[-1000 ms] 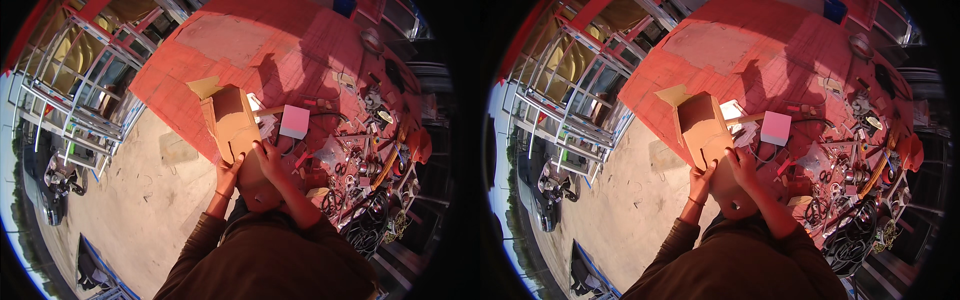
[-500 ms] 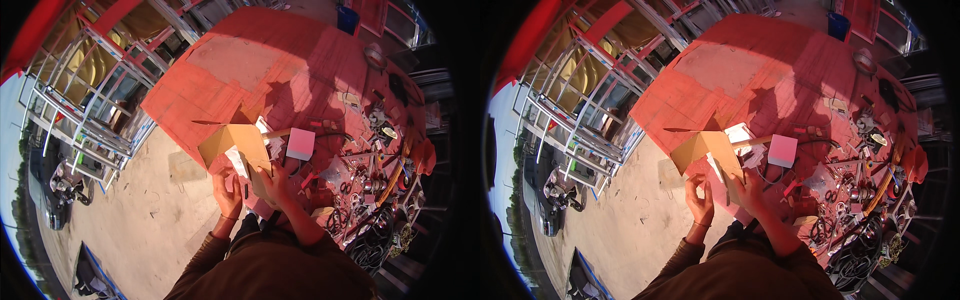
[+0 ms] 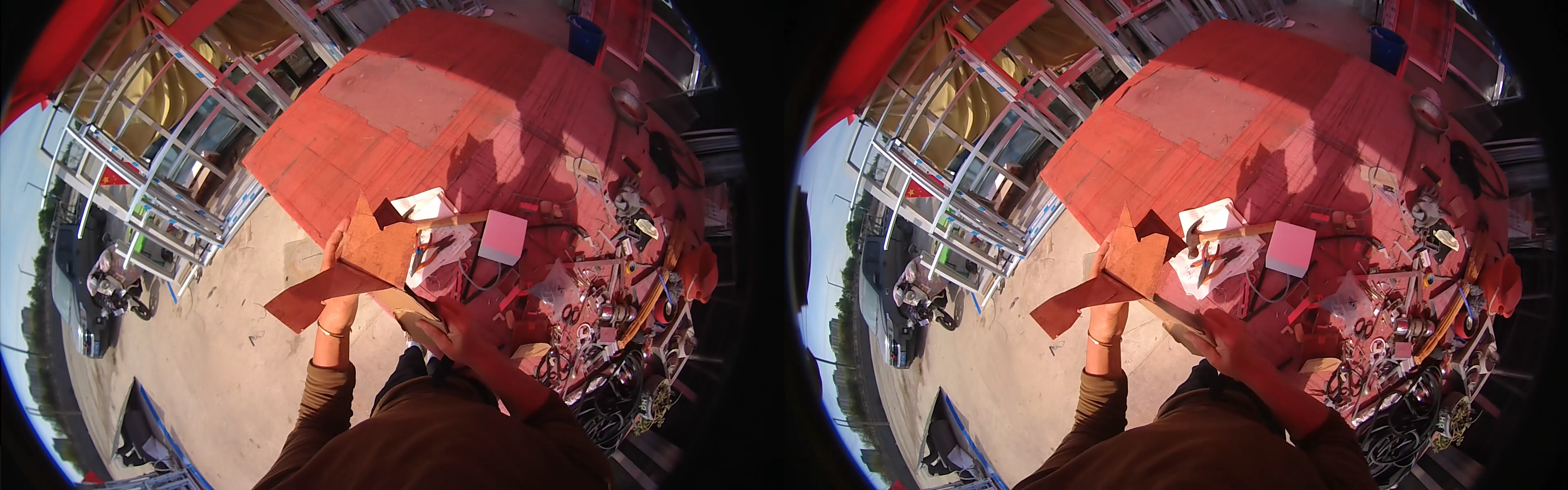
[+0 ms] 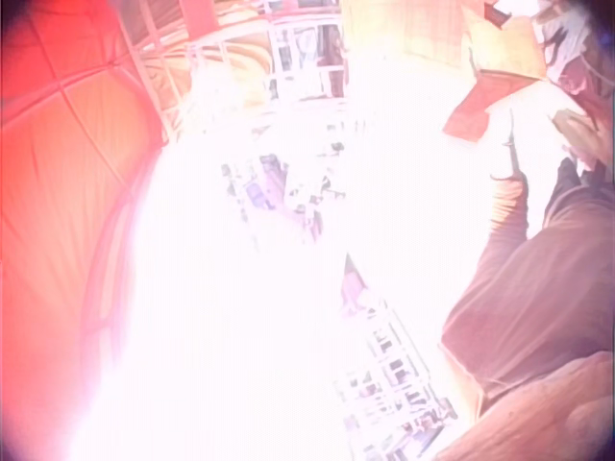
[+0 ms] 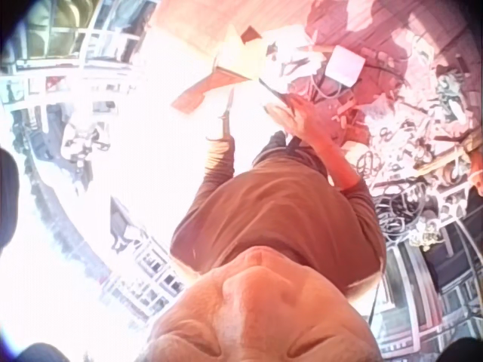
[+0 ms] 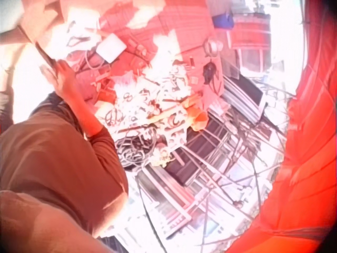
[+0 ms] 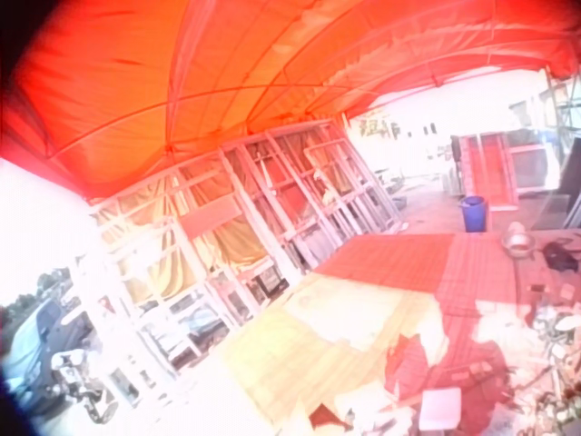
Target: The person carries a small cardboard box from a cluttered indoor area to an outdoor workbench. They use scissors to cut the box open, remove a white inner box, and then cut the outer box into smaller pieces. The person places the cut pieces on the ground and walks back toward the workbench.
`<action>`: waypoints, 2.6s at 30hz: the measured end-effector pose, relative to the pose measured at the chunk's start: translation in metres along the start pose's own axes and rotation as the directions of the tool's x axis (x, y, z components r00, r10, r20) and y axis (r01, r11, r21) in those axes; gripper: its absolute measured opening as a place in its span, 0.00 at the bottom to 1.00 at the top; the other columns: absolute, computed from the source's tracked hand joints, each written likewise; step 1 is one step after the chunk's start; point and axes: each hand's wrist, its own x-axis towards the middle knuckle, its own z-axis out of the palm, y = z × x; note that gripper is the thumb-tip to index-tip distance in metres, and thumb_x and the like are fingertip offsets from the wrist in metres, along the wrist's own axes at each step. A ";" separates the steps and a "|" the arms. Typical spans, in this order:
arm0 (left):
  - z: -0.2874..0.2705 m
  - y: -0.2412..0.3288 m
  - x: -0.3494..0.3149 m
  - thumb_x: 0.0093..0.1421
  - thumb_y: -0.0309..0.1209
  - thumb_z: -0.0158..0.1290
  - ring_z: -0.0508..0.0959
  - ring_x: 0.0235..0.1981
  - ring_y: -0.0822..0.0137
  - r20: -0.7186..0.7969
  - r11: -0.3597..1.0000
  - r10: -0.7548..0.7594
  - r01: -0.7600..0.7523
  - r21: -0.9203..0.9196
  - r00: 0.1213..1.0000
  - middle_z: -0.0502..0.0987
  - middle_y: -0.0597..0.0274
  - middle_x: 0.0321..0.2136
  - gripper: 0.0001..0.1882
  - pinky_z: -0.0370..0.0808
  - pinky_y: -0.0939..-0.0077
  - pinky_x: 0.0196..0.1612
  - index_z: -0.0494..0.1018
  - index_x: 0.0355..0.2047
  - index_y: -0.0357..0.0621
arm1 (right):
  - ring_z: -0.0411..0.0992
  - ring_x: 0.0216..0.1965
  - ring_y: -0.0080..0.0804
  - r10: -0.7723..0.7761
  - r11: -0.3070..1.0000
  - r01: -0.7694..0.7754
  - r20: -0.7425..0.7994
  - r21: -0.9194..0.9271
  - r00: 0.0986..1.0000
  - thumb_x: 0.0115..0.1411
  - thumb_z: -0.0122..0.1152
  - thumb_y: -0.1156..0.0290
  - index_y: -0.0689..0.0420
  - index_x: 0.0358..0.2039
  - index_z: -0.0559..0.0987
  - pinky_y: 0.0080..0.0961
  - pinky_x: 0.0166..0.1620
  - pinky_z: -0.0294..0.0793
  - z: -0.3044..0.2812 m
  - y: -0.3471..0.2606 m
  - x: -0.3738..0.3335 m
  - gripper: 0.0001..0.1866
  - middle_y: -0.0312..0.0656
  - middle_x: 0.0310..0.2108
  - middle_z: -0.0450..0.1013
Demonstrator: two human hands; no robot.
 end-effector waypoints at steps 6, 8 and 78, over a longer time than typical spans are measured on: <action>-0.014 0.000 -0.014 0.57 0.15 0.61 0.80 0.47 0.64 0.022 0.968 -0.146 0.148 -0.203 0.989 0.81 0.56 0.46 0.22 0.78 0.66 0.54 0.73 0.53 0.36 | 0.79 0.46 0.34 0.105 0.909 -0.178 0.208 0.376 0.973 0.65 0.67 0.67 0.65 0.51 0.78 0.28 0.48 0.76 -0.008 0.001 0.003 0.19 0.46 0.44 0.80; -0.011 0.000 -0.015 0.61 0.19 0.62 0.80 0.44 0.67 0.015 0.995 -0.092 0.092 -0.031 0.996 0.82 0.60 0.40 0.15 0.77 0.69 0.52 0.76 0.48 0.37 | 0.78 0.47 0.30 0.162 0.869 -0.264 0.263 0.419 0.951 0.65 0.67 0.67 0.64 0.53 0.78 0.27 0.50 0.76 -0.007 0.010 0.005 0.20 0.44 0.46 0.81; -0.067 -0.064 -0.028 0.60 0.18 0.63 0.70 0.15 0.79 -0.279 0.986 -0.163 0.163 -0.024 0.946 0.79 0.68 0.29 0.18 0.63 0.85 0.15 0.72 0.49 0.44 | 0.71 0.53 0.54 0.498 0.570 -0.496 -0.203 -0.655 0.843 0.41 0.73 0.77 0.57 0.53 0.73 0.43 0.57 0.73 -0.110 0.163 -0.219 0.34 0.52 0.47 0.73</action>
